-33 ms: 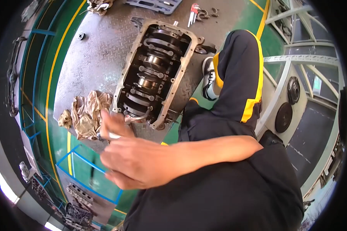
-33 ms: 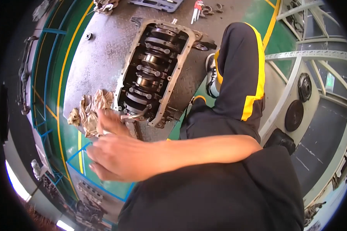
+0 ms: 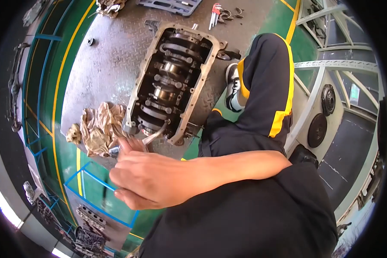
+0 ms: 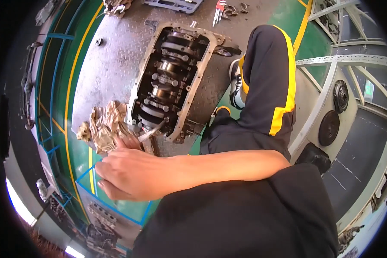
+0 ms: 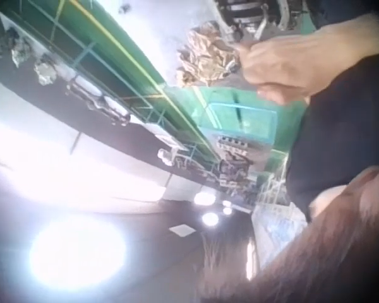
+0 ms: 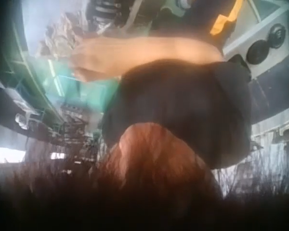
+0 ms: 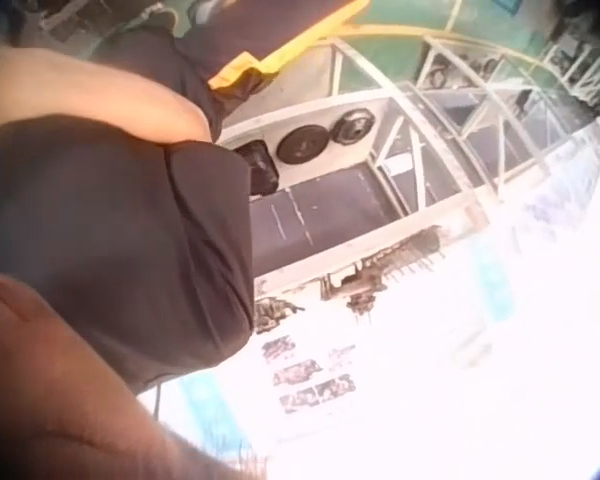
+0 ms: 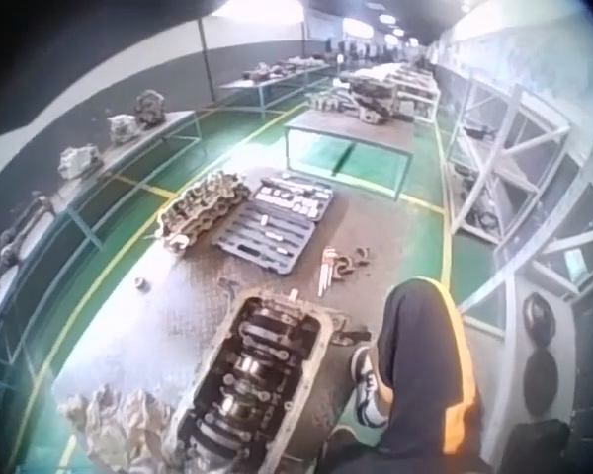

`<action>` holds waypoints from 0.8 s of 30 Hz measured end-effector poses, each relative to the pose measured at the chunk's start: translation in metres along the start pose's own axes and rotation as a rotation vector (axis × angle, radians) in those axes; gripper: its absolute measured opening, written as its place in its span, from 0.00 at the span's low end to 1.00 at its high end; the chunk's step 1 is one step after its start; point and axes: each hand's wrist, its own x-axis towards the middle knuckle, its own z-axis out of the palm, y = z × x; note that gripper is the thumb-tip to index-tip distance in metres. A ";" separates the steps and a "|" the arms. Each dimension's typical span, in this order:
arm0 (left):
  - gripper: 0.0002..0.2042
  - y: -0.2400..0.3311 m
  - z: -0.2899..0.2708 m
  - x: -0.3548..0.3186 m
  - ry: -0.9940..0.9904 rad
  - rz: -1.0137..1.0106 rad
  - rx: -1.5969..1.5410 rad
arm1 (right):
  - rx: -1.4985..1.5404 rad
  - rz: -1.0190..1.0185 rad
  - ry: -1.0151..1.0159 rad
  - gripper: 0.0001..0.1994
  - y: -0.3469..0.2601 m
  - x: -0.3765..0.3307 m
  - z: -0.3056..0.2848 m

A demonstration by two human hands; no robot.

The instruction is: The person is using a socket wrench to remove bolts from an engine block crankshaft.

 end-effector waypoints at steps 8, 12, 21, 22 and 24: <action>0.04 -0.023 0.022 -0.011 -0.174 -0.108 -0.159 | -0.015 0.044 -0.021 0.09 0.002 -0.006 0.015; 0.04 0.008 -0.003 -0.041 -0.104 0.211 -0.065 | -0.039 0.031 -0.031 0.07 0.012 0.007 0.020; 0.07 -0.033 0.032 -0.109 -0.074 0.161 0.263 | -0.044 0.120 0.014 0.06 0.002 0.026 -0.002; 0.07 -0.041 0.042 -0.106 -0.011 0.093 0.313 | -0.085 0.078 0.004 0.05 0.000 0.026 0.009; 0.07 -0.038 0.043 -0.097 -0.163 0.223 0.445 | -0.010 0.075 -0.022 0.05 0.003 0.019 0.012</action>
